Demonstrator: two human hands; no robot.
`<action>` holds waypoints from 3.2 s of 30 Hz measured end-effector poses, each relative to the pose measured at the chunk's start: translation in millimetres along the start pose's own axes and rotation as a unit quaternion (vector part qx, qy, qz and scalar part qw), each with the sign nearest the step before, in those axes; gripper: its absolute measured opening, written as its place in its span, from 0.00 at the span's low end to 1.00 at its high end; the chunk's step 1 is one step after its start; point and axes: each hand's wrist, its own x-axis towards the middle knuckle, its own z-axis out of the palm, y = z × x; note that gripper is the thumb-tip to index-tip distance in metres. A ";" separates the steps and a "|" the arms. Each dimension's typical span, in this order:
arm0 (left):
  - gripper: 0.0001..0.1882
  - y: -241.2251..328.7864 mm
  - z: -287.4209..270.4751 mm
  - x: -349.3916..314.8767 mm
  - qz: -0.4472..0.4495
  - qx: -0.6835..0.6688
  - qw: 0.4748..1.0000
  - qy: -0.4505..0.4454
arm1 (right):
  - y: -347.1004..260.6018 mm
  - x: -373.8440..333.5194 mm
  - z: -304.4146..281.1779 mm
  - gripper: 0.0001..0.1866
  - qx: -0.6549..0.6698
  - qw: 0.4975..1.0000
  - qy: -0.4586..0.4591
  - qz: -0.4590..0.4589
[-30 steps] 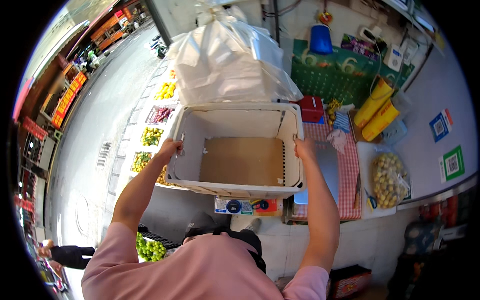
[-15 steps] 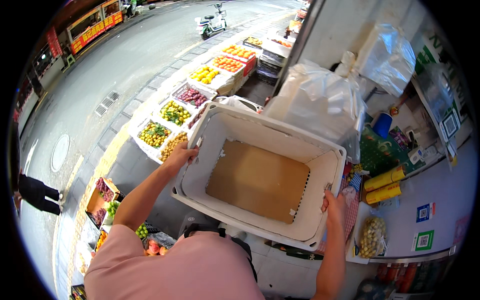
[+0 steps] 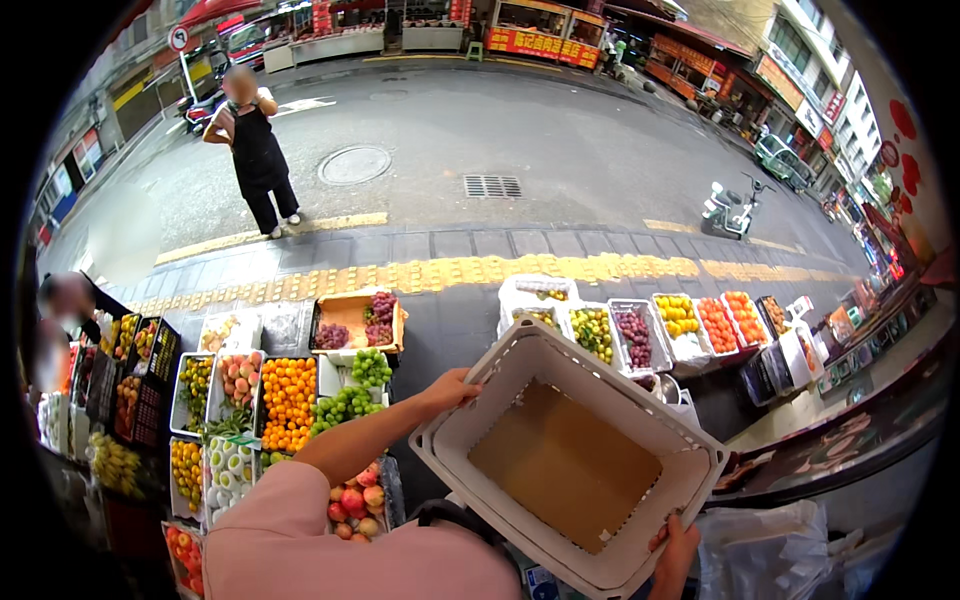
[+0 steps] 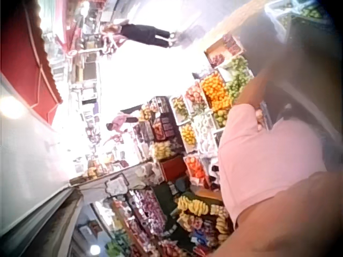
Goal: The person moves around a fruit stall, handling crates and cardboard, then bags pears and oranges for a customer. The person also places a plastic bag on the display and interacts with the fruit bins.
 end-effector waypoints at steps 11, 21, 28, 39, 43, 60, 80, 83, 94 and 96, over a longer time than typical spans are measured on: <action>0.07 -23.4 -131.5 -99.1 -0.055 -0.068 0.946 0.312 | -73.5 126.9 221.3 0.07 -0.066 0.950 -0.306 -0.026; 0.04 -4.3 -166.3 -117.0 0.005 -0.093 0.881 0.463 | -130.1 216.0 384.0 0.10 -0.068 0.868 -0.491 -0.037; 0.05 13.1 -212.9 -82.3 -0.013 -0.105 0.848 0.519 | -156.4 257.0 514.6 0.09 -0.105 0.833 -0.541 -0.053; 0.05 -12.7 -439.9 66.2 -0.028 -0.139 0.840 0.524 | -206.7 300.5 783.1 0.09 -0.109 0.813 -0.572 -0.022; 0.04 -2.7 -500.3 121.8 -0.018 -0.181 0.835 0.519 | -255.1 301.9 855.1 0.10 -0.155 0.827 -0.537 -0.056; 0.08 58.2 -690.9 347.4 0.009 -0.189 0.763 0.617 | -356.0 464.8 1214.8 0.08 -0.127 0.744 -0.651 -0.081; 0.09 -9.5 -975.7 521.8 -0.016 -0.243 0.634 0.734 | -426.8 414.7 1657.5 0.13 -0.200 0.603 -0.766 -0.097; 0.14 10.0 -1018.8 571.2 -0.148 0.097 0.471 0.864 | -440.7 397.1 1709.8 0.14 -0.228 0.580 -0.771 -0.129; 0.31 129.5 -1221.6 754.4 -0.061 0.277 0.663 0.693 | -443.6 372.2 1885.5 0.14 -0.261 0.500 -0.809 -0.167; 0.35 108.4 -1286.2 775.3 -0.069 0.343 0.643 0.681 | -449.5 369.2 1914.8 0.15 -0.270 0.496 -0.811 -0.154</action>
